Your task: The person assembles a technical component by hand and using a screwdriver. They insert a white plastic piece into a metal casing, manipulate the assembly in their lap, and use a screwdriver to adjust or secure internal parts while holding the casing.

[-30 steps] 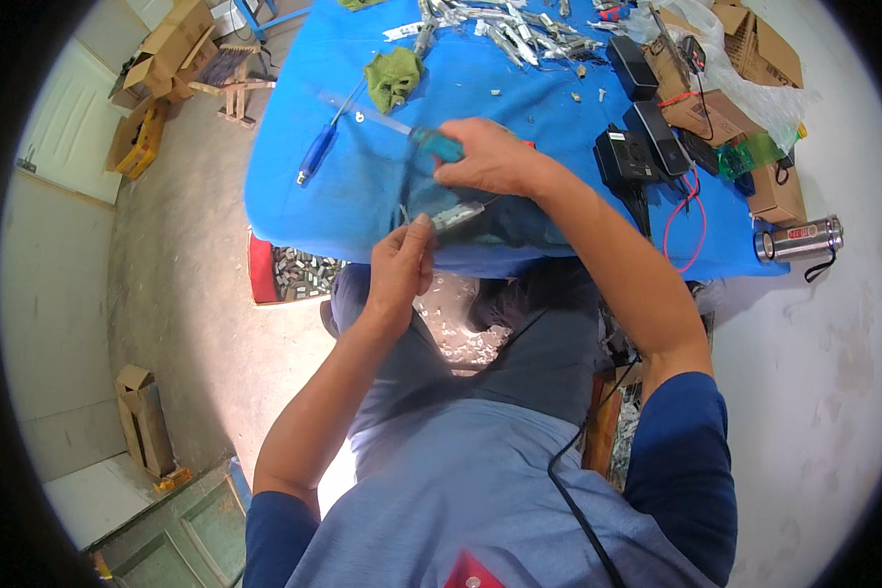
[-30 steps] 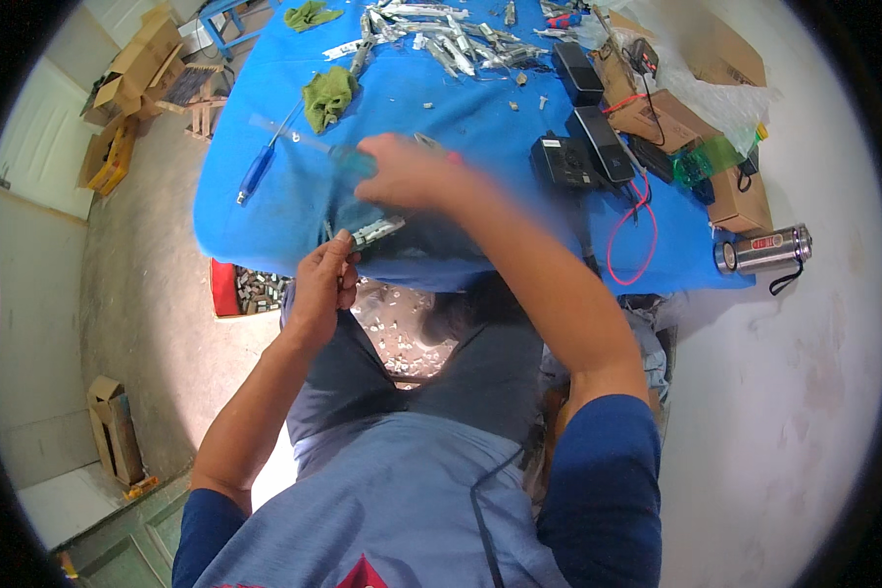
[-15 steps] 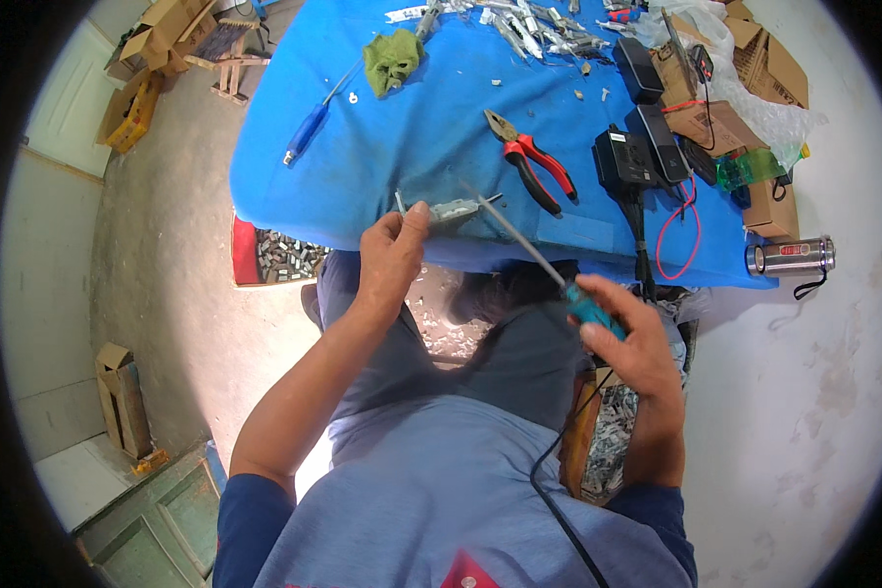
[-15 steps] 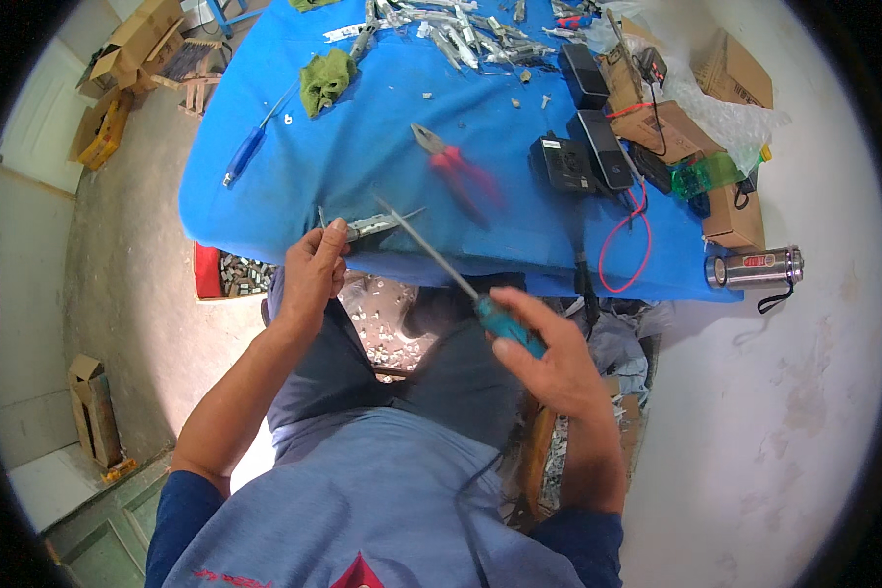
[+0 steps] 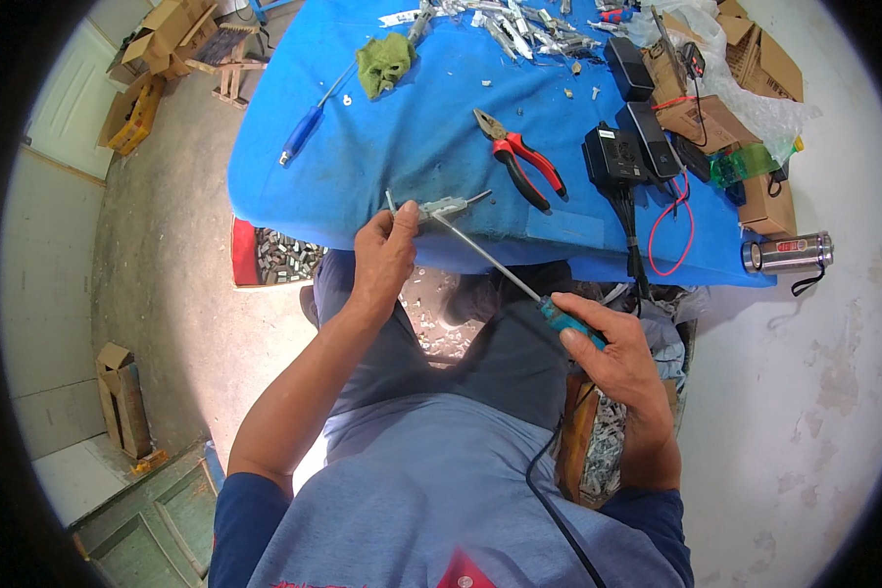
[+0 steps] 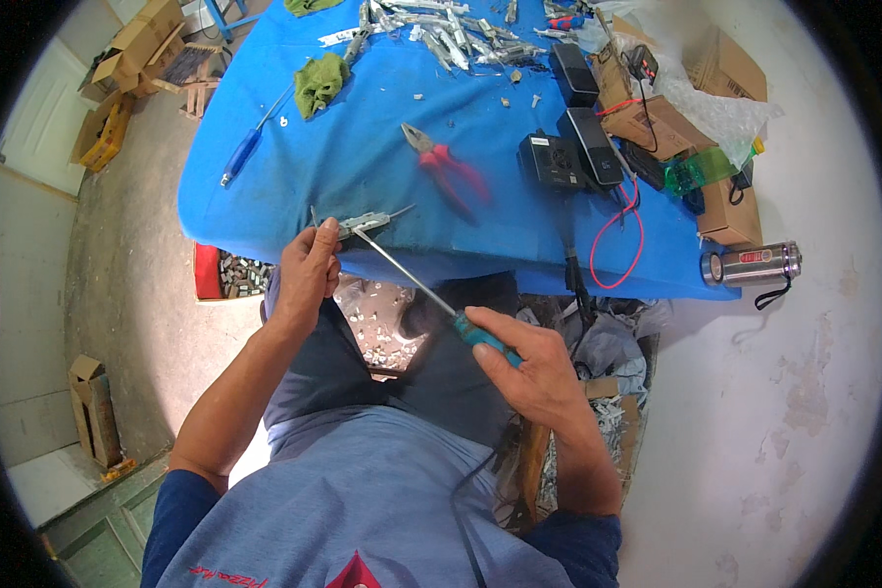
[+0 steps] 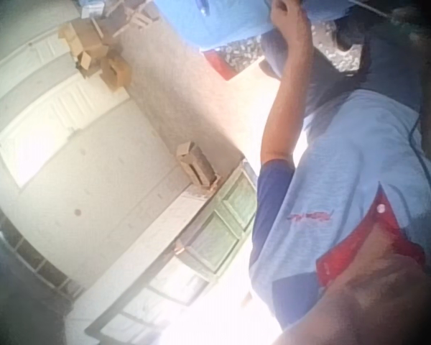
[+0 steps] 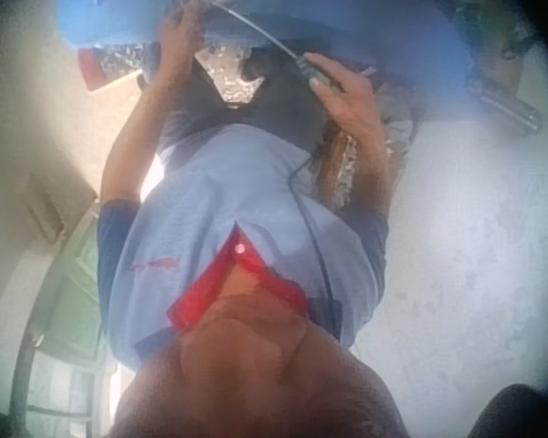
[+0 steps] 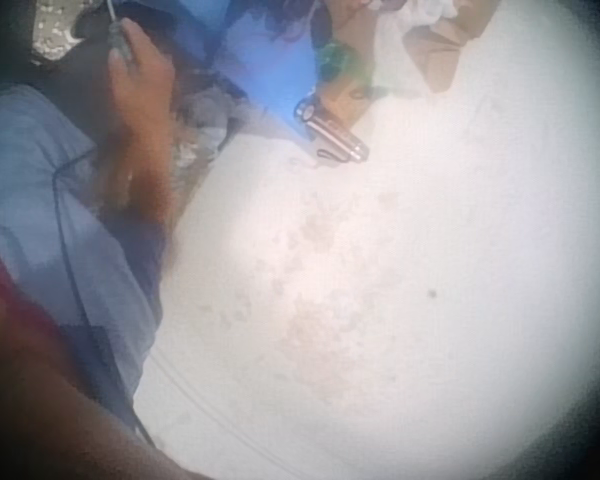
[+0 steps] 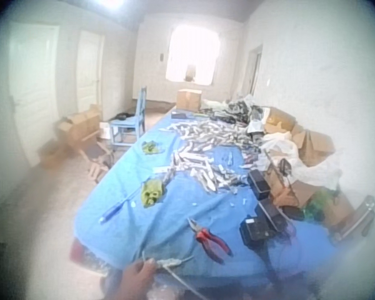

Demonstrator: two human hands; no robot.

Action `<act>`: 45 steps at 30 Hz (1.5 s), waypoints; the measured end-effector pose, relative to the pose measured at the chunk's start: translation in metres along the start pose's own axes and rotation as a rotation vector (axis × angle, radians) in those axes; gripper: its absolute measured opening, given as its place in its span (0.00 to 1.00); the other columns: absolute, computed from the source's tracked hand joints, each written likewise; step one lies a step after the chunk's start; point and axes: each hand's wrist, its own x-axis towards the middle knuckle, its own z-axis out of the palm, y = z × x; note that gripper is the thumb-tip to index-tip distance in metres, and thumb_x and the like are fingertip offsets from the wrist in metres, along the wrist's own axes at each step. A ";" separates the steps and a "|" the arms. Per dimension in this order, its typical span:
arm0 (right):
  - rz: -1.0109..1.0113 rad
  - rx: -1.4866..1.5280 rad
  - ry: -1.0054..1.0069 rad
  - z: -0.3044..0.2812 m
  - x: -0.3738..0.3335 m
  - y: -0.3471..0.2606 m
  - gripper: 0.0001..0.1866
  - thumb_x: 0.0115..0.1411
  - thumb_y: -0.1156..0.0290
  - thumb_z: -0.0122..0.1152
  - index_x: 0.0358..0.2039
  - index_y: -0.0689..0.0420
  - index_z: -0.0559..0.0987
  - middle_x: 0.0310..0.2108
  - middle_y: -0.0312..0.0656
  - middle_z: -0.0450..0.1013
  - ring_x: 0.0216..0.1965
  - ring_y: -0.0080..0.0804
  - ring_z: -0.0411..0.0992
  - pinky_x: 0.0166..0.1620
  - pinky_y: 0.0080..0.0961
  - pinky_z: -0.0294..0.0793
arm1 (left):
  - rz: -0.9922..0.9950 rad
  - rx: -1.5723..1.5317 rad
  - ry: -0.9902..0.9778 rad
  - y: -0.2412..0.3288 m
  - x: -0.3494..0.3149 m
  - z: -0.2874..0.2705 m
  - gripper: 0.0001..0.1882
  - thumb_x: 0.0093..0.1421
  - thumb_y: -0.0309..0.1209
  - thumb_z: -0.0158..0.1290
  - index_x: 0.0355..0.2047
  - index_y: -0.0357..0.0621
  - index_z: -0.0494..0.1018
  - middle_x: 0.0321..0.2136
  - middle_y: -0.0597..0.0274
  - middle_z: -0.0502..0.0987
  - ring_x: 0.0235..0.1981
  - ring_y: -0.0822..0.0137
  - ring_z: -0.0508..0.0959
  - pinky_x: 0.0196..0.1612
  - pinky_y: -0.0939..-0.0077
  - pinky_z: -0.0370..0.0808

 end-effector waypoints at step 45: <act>-0.057 -0.128 0.020 0.000 0.018 -0.020 0.19 0.56 0.74 0.59 0.50 0.58 0.77 0.39 0.51 0.77 0.38 0.44 0.77 0.42 0.31 0.74 | -0.047 0.074 -0.045 -0.006 0.001 -0.011 0.25 0.64 0.53 0.49 0.26 0.41 0.67 0.13 0.72 0.60 0.13 0.79 0.60 0.15 0.82 0.55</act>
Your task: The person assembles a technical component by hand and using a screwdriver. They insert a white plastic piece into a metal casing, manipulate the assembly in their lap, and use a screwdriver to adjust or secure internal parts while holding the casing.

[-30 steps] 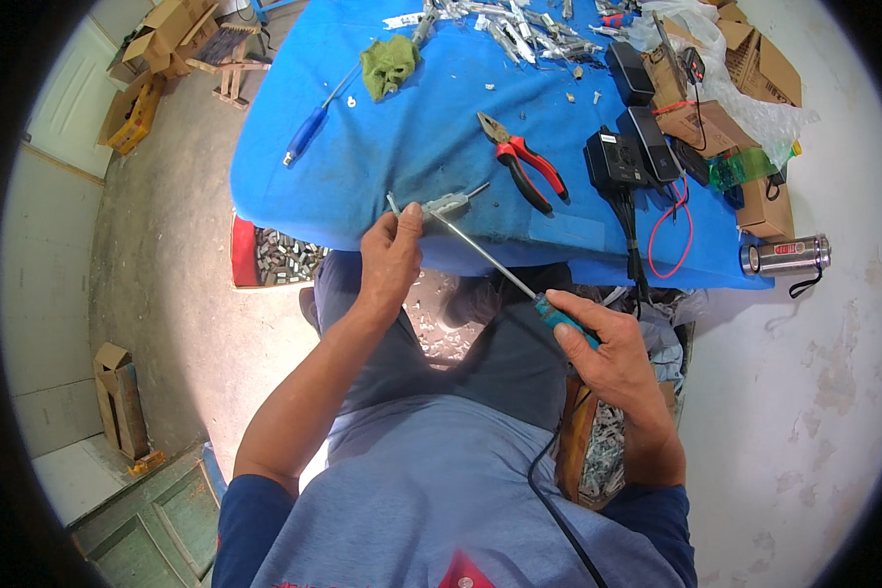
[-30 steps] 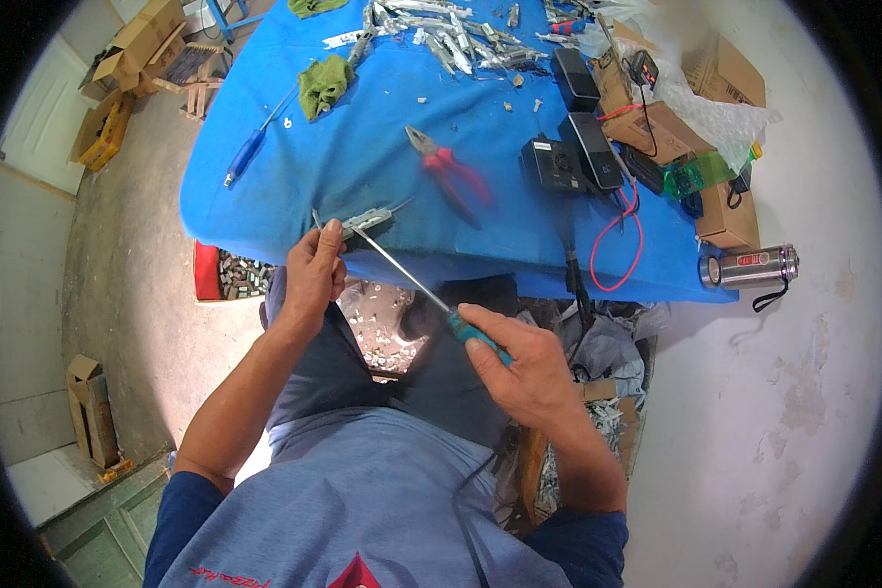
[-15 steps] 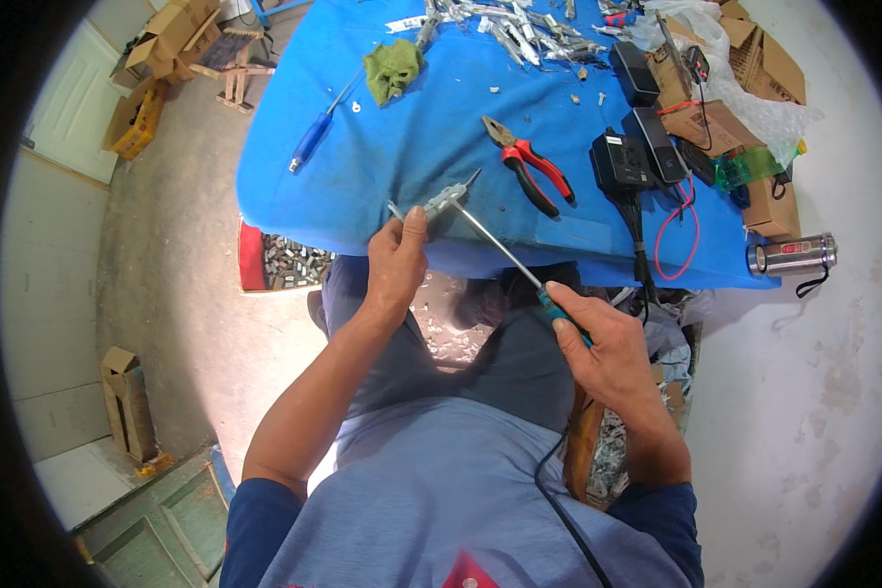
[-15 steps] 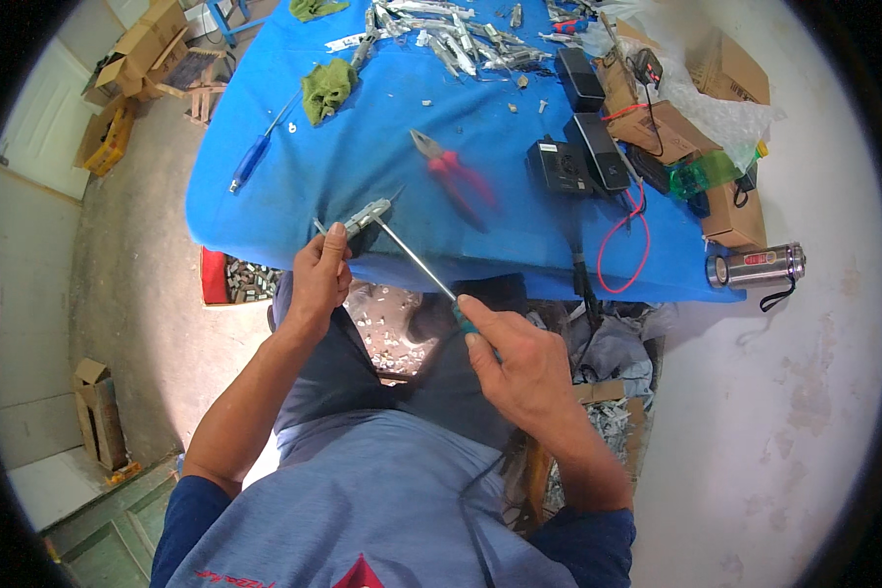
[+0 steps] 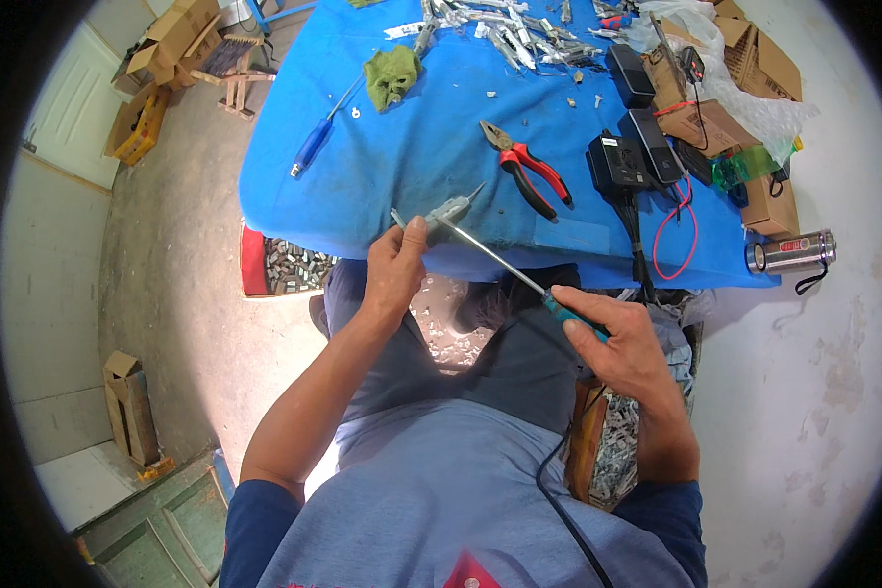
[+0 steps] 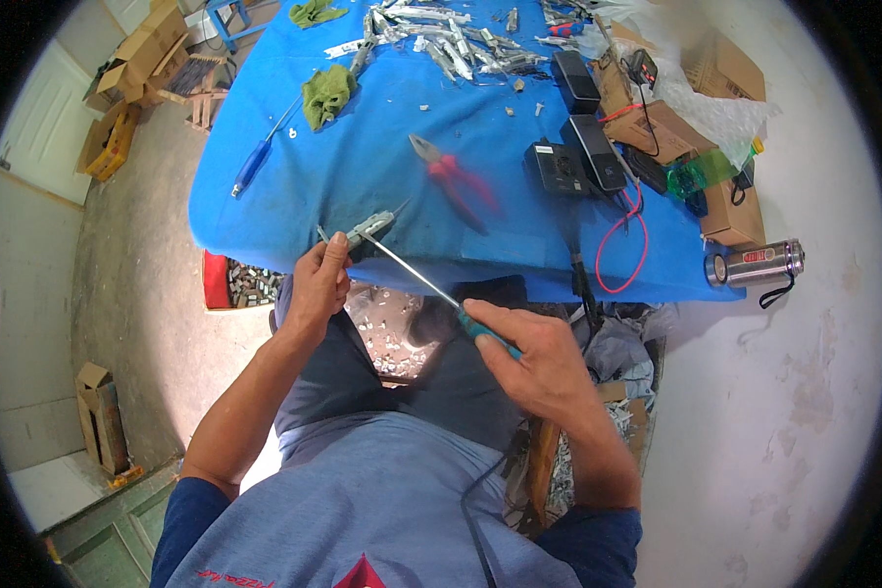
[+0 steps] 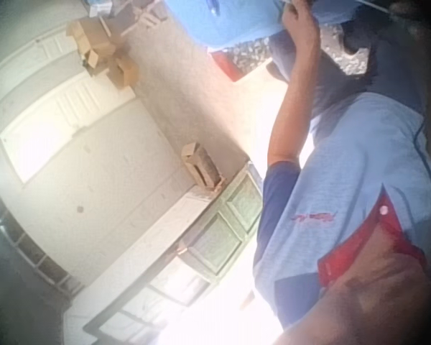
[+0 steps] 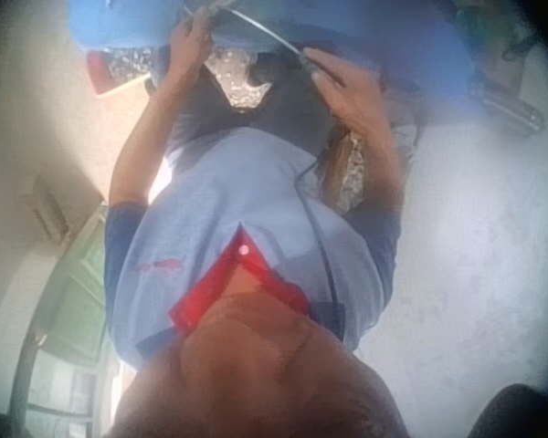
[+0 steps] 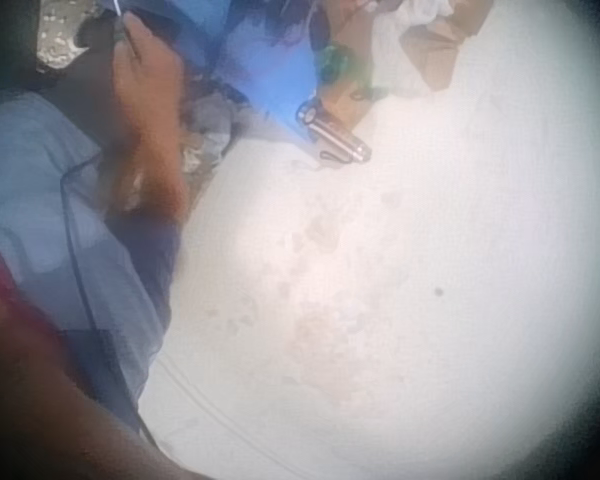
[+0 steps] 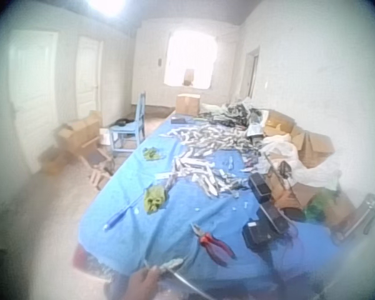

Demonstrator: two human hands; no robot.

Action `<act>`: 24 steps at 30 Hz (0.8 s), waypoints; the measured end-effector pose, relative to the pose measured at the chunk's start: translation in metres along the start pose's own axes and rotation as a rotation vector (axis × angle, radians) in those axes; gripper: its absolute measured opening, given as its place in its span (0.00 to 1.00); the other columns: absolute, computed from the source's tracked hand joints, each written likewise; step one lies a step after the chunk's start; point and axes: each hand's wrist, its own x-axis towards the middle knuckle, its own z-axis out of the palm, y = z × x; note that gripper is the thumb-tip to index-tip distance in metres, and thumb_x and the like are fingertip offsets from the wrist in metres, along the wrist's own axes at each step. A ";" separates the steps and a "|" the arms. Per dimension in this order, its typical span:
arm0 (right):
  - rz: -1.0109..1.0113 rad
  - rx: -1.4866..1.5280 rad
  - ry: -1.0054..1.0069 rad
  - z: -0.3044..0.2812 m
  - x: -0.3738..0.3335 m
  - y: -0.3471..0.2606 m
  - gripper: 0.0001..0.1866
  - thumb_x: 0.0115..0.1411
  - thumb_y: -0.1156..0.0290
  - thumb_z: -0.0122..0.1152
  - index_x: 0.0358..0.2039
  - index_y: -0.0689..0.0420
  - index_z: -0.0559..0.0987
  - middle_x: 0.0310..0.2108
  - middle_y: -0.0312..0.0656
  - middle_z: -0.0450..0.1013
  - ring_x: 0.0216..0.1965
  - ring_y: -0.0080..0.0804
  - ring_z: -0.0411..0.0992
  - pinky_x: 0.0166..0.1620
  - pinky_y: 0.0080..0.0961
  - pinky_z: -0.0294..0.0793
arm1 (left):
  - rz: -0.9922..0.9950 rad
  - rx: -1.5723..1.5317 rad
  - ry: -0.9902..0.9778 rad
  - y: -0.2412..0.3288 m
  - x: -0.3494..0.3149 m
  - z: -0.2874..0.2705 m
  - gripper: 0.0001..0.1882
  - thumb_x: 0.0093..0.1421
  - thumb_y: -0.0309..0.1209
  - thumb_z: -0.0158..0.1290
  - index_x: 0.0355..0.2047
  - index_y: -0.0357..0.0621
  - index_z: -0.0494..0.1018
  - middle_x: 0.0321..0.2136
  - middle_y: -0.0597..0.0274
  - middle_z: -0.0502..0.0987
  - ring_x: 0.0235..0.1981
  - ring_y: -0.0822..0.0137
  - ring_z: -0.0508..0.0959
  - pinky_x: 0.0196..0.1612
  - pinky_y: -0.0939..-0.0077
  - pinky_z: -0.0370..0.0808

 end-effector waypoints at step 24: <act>0.010 0.100 0.116 0.025 -0.001 0.024 0.17 0.57 0.74 0.59 0.48 0.59 0.78 0.40 0.49 0.78 0.40 0.38 0.78 0.43 0.26 0.74 | -0.066 -0.106 0.073 0.006 -0.005 0.007 0.22 0.65 0.52 0.48 0.26 0.47 0.63 0.11 0.76 0.56 0.08 0.81 0.52 0.11 0.82 0.47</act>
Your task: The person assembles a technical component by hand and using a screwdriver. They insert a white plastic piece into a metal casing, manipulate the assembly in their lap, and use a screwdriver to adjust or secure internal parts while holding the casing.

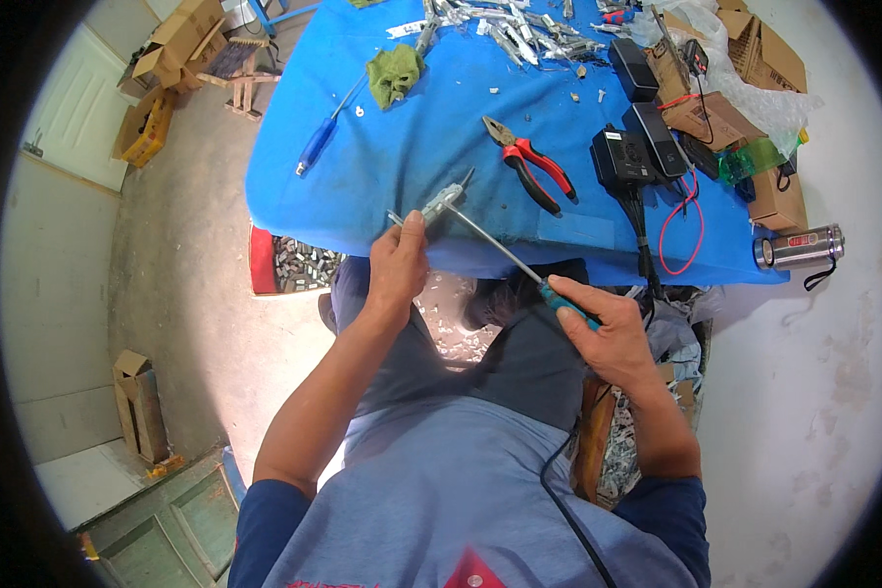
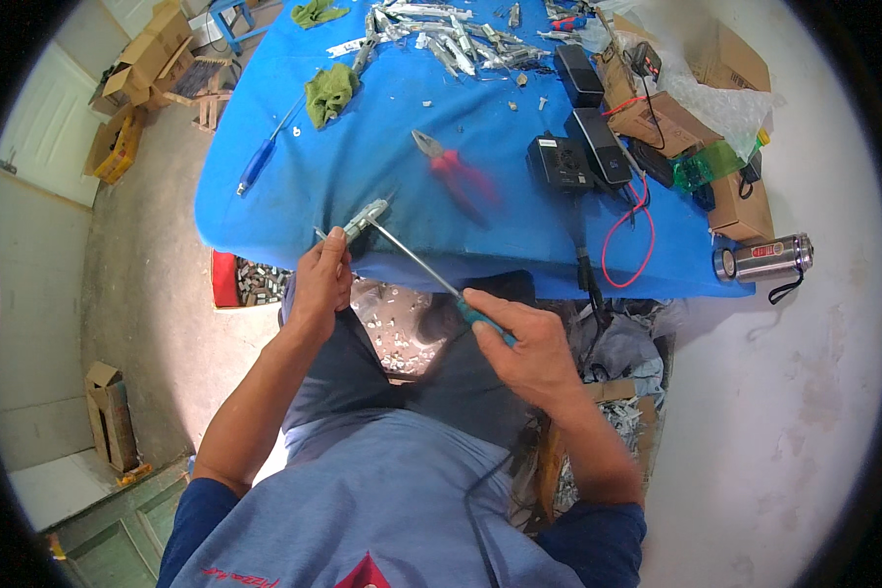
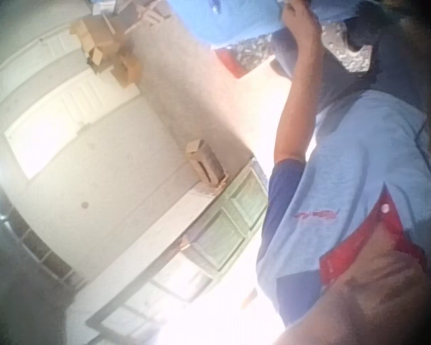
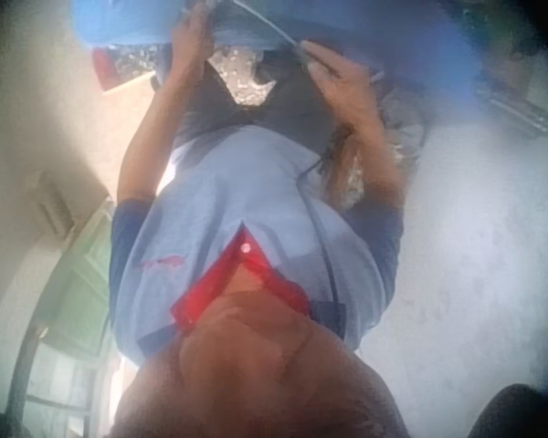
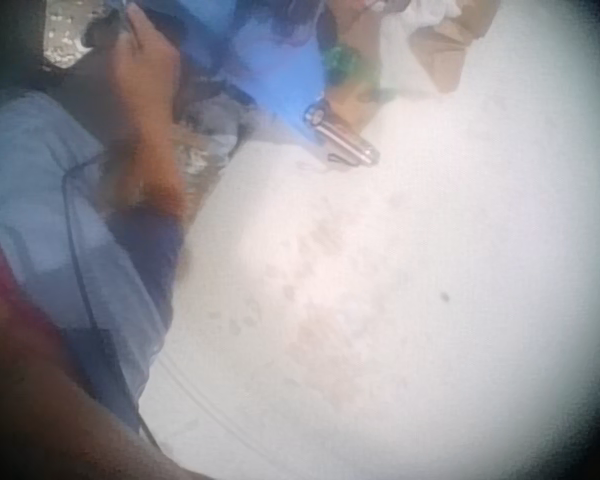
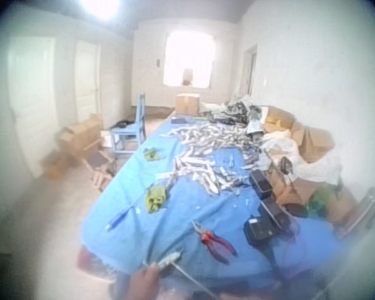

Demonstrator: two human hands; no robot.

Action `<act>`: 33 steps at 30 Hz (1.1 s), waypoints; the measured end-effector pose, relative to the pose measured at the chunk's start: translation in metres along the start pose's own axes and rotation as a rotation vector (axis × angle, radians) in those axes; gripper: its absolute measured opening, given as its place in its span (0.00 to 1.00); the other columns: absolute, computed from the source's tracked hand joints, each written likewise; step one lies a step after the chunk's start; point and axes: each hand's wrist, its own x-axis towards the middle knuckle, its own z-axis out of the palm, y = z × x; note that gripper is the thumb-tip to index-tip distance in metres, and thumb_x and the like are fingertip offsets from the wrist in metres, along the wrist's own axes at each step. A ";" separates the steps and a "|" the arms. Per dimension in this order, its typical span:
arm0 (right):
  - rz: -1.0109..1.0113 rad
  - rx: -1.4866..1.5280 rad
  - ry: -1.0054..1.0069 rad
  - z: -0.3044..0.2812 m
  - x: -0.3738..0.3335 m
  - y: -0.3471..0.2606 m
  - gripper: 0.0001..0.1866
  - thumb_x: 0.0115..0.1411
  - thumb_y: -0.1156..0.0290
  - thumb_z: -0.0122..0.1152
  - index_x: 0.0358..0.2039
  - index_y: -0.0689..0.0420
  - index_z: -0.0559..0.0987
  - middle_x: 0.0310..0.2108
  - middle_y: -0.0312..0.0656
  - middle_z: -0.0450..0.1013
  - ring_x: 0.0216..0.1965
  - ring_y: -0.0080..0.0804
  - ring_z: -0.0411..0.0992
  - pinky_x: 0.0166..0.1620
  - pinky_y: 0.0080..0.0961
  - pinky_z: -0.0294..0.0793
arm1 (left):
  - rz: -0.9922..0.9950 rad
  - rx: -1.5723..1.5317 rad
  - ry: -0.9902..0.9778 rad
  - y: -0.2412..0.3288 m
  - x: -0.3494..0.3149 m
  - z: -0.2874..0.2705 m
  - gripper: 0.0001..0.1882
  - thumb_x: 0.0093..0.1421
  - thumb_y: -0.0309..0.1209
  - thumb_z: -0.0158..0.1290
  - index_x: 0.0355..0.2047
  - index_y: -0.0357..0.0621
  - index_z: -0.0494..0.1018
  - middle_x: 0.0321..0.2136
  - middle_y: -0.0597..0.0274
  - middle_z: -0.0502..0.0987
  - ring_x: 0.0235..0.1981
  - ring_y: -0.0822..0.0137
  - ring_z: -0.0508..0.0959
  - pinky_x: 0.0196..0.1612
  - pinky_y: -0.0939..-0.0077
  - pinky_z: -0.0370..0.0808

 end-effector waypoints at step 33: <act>0.547 0.415 -0.271 -0.025 0.024 -0.001 0.19 0.59 0.71 0.58 0.51 0.57 0.77 0.31 0.33 0.77 0.21 0.16 0.68 0.26 0.16 0.69 | -0.030 -0.016 -0.026 -0.019 0.002 -0.003 0.29 0.65 0.57 0.44 0.20 0.45 0.64 0.13 0.71 0.60 0.12 0.77 0.58 0.14 0.78 0.54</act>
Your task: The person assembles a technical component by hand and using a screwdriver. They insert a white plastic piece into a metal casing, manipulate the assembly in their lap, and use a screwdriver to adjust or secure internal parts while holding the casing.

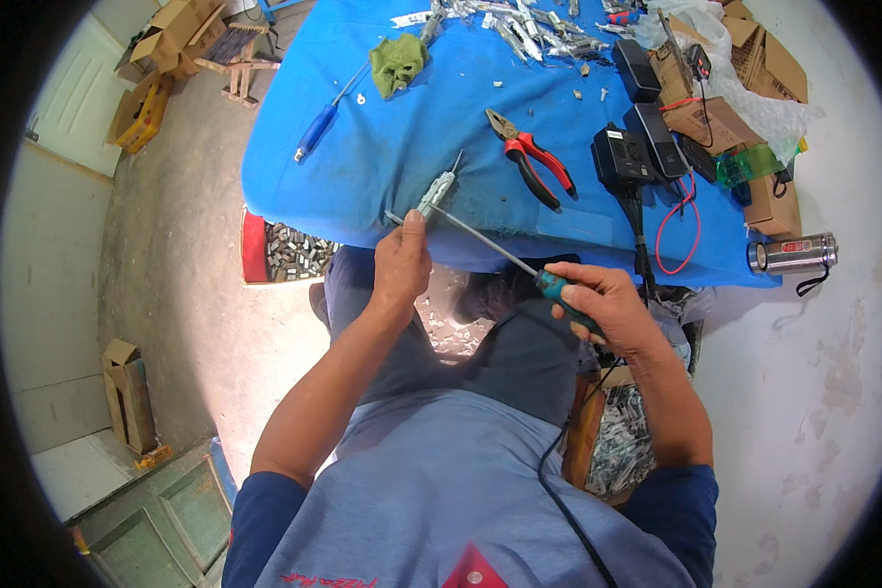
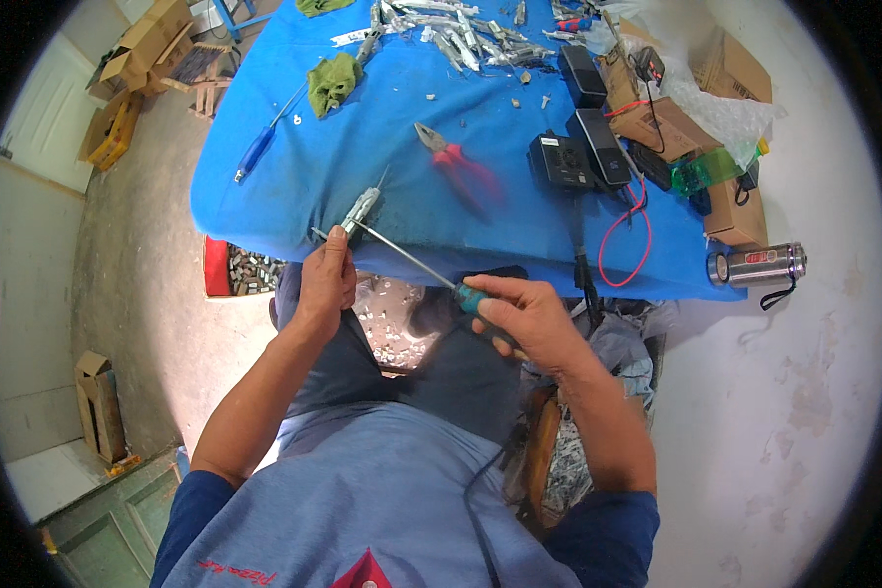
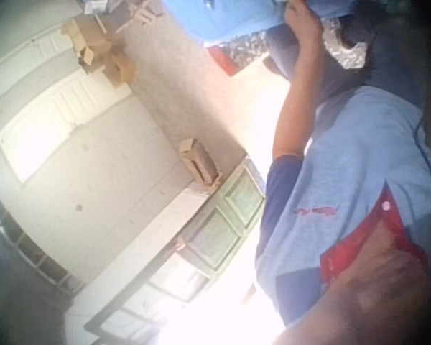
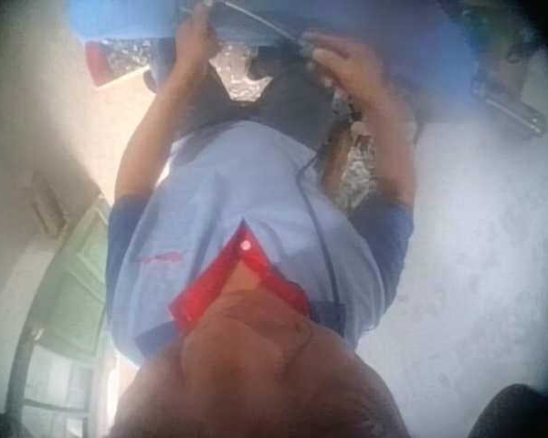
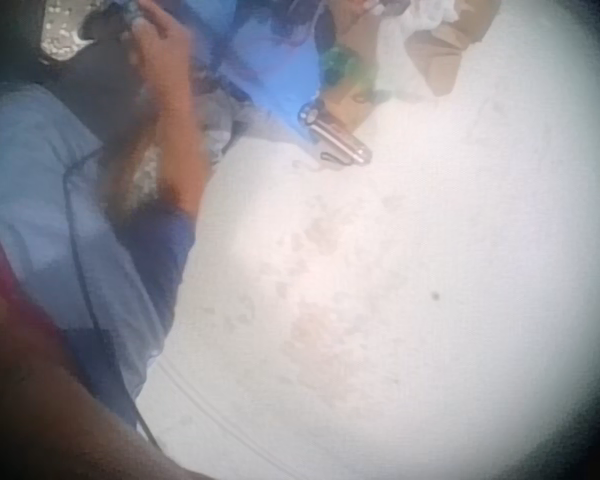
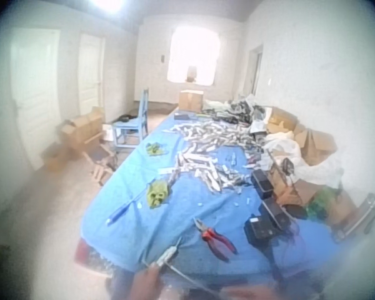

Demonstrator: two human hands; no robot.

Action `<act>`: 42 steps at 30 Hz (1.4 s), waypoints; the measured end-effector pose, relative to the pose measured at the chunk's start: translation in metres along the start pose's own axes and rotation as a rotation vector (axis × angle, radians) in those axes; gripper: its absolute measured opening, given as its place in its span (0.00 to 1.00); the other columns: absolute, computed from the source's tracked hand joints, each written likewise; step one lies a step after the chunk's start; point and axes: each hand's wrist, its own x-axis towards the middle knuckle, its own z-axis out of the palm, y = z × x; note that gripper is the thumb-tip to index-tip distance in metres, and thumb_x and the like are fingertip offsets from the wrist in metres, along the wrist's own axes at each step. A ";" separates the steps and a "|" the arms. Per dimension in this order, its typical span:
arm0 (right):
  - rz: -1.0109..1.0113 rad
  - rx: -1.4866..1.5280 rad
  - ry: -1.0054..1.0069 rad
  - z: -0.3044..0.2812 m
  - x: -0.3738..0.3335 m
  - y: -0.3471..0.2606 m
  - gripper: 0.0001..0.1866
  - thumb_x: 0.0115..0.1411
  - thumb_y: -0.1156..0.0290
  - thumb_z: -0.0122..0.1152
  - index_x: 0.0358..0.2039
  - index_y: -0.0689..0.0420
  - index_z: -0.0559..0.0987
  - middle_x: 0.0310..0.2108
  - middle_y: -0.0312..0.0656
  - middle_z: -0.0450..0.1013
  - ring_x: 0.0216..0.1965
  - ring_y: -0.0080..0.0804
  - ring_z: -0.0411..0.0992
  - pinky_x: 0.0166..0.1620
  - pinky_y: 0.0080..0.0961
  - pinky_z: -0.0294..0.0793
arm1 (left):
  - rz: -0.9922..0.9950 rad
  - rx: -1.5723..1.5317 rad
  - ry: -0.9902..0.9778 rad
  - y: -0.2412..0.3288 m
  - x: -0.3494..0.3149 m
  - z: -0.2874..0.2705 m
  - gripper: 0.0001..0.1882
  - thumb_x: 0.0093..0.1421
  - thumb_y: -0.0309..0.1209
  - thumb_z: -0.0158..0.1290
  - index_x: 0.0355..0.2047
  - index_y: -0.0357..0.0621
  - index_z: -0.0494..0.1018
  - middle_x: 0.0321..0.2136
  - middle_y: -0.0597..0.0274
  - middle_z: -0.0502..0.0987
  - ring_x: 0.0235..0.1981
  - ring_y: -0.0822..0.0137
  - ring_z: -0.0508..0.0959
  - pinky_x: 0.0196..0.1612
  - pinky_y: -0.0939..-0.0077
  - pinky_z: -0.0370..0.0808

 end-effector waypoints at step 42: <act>-0.679 -0.921 0.311 0.047 -0.025 -0.027 0.17 0.54 0.75 0.60 0.46 0.55 0.77 0.29 0.44 0.75 0.27 0.44 0.75 0.30 0.34 0.73 | 0.033 0.066 -0.022 0.001 0.002 -0.003 0.27 0.66 0.57 0.43 0.19 0.49 0.61 0.11 0.73 0.57 0.09 0.78 0.55 0.12 0.80 0.50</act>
